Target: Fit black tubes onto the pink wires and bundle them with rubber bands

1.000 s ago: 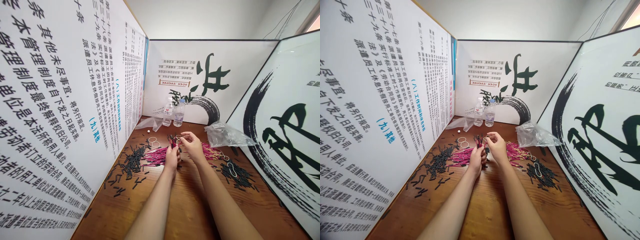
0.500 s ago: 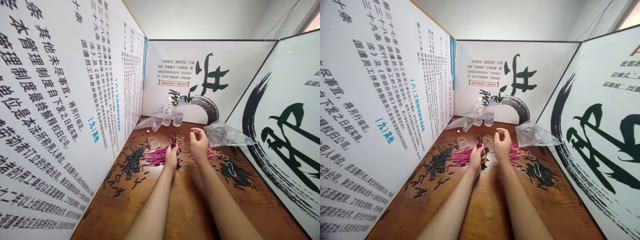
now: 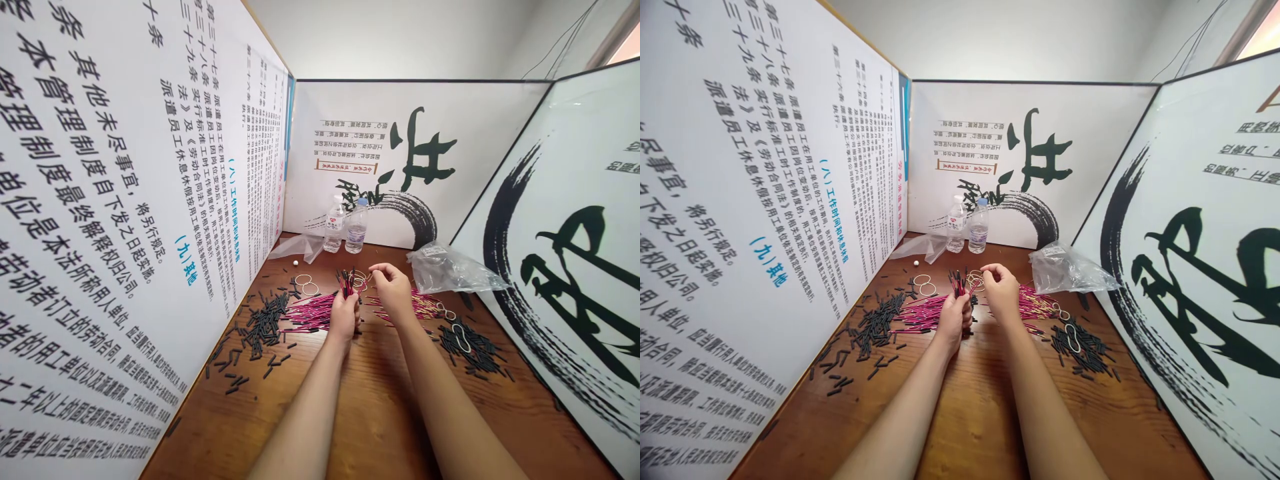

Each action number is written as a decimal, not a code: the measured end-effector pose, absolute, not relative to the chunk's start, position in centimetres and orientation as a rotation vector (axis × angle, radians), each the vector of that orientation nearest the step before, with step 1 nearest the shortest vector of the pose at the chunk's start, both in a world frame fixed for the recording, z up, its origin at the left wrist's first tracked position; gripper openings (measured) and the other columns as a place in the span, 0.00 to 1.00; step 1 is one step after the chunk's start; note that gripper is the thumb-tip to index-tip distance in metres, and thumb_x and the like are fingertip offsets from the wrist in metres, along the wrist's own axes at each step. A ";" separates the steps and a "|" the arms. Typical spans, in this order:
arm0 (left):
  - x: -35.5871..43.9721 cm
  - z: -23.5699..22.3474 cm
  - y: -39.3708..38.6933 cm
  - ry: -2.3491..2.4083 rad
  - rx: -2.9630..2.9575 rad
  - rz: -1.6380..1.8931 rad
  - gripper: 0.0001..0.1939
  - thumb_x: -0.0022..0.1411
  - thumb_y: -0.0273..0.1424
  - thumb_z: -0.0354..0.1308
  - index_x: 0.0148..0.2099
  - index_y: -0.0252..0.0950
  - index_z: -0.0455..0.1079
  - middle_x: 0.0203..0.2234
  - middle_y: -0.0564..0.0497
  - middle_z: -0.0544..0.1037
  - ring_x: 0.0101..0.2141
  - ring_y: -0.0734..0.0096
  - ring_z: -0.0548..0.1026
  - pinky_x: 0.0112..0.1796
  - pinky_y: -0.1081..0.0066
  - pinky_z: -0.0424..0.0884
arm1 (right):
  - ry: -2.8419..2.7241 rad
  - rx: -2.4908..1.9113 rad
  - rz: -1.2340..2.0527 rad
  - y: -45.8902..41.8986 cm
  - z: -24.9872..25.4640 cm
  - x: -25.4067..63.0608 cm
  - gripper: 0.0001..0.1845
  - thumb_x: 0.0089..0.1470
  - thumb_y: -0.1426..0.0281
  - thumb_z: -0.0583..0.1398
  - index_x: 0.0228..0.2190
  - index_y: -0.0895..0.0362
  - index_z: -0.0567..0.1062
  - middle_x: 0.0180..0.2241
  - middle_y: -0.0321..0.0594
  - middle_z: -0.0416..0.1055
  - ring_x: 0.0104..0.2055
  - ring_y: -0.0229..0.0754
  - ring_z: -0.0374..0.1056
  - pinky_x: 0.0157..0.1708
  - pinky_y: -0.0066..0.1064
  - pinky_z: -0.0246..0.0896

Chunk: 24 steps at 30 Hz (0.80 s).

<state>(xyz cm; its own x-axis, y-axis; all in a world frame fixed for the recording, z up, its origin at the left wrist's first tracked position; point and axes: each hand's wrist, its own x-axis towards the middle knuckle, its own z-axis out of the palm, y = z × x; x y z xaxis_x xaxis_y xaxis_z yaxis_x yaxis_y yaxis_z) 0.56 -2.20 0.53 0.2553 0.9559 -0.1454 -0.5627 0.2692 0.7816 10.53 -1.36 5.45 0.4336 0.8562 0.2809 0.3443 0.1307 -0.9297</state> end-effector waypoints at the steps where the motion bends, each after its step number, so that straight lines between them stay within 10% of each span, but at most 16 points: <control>1: 0.6 0.5 -2.2 0.701 0.679 1.146 0.16 0.50 0.37 0.59 0.35 0.38 0.56 0.15 0.65 0.52 0.12 0.87 0.46 0.15 0.81 0.40 | -1.126 -1.461 0.518 -1.4 5.5 10.6 0.11 0.45 0.64 0.56 0.28 0.57 0.74 0.20 0.34 0.66 0.19 0.35 0.55 0.20 0.28 0.48; 24: 0.6 0.7 -2.4 0.707 0.697 1.141 0.16 0.49 0.37 0.60 0.34 0.38 0.56 0.14 0.64 0.53 0.12 0.87 0.46 0.15 0.81 0.40 | -1.175 -1.297 0.460 -0.8 4.5 10.5 0.13 0.48 0.63 0.58 0.34 0.58 0.72 0.31 0.41 0.72 0.32 0.40 0.66 0.35 0.33 0.63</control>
